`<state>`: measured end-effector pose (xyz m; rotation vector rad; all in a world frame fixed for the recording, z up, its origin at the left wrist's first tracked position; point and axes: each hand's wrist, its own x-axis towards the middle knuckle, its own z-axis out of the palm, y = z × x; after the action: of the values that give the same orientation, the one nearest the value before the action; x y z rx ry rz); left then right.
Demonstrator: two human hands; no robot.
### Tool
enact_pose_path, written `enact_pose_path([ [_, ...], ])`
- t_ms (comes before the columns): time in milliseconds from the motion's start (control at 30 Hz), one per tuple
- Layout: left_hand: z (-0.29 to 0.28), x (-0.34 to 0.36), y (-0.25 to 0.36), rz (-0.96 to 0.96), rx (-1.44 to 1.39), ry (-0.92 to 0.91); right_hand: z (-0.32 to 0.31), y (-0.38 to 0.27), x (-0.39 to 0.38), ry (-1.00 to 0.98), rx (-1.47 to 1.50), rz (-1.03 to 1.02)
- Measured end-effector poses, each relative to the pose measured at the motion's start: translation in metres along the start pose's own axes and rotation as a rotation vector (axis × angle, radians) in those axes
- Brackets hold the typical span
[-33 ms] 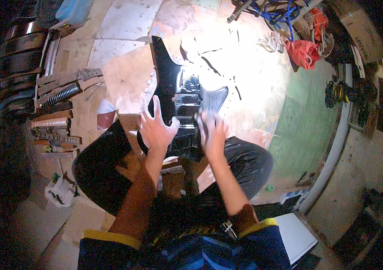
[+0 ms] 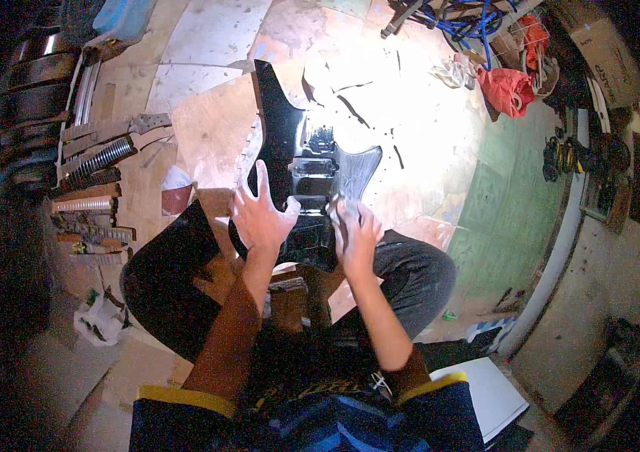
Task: The person sands the surface of a black electric guitar body using a sanding block, wiping the dust away with a cloth at intervals.
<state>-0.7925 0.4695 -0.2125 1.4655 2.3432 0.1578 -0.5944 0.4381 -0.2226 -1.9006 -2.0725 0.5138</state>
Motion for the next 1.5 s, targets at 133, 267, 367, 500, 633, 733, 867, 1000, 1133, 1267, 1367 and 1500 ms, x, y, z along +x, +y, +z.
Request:
enact_pose_path([
  [133, 0.006, -0.001, 0.001, 0.023, -0.066, 0.070, -0.002, -0.012, 0.057, 0.065, 0.014, -0.016],
  [267, 0.010, 0.001, -0.002, 0.061, -0.111, 0.116, -0.006, -0.031, 0.109, 0.141, -0.039, 0.028],
  [367, 0.004, 0.001, 0.000, 0.008, -0.084, 0.041, 0.008, 0.005, 0.024, 0.101, 0.030, -0.006],
  [500, 0.007, 0.000, -0.001, 0.006, -0.123, 0.017, -0.005, -0.006, 0.023, 0.085, -0.002, -0.005],
  [633, 0.006, -0.002, 0.002, -0.002, -0.183, 0.068, -0.001, -0.023, 0.104, 0.166, -0.010, -0.036],
  [733, 0.004, -0.002, 0.003, 0.018, -0.149, 0.085, 0.008, 0.008, 0.056, 0.122, 0.082, -0.048],
  [867, 0.004, 0.002, 0.001, 0.023, -0.107, 0.064, -0.005, -0.004, 0.011, 0.086, -0.051, 0.020],
  [1000, 0.004, -0.002, 0.006, -0.035, -0.124, 0.017, 0.000, -0.016, 0.105, 0.140, -0.037, 0.004],
  [1133, -0.001, 0.002, 0.001, -0.065, -0.205, -0.015, 0.001, 0.001, 0.066, 0.091, 0.033, -0.034],
  [1267, 0.000, 0.002, 0.004, -0.047, -0.015, -0.060, -0.005, 0.003, 0.022, 0.067, -0.049, -0.022],
  [1367, 0.004, 0.003, 0.002, -0.056, -0.096, -0.025, -0.008, -0.014, 0.094, 0.116, -0.019, -0.081],
  [1500, 0.010, -0.001, 0.001, -0.044, -0.152, -0.006, -0.002, 0.002, 0.095, 0.061, -0.092, -0.057],
])
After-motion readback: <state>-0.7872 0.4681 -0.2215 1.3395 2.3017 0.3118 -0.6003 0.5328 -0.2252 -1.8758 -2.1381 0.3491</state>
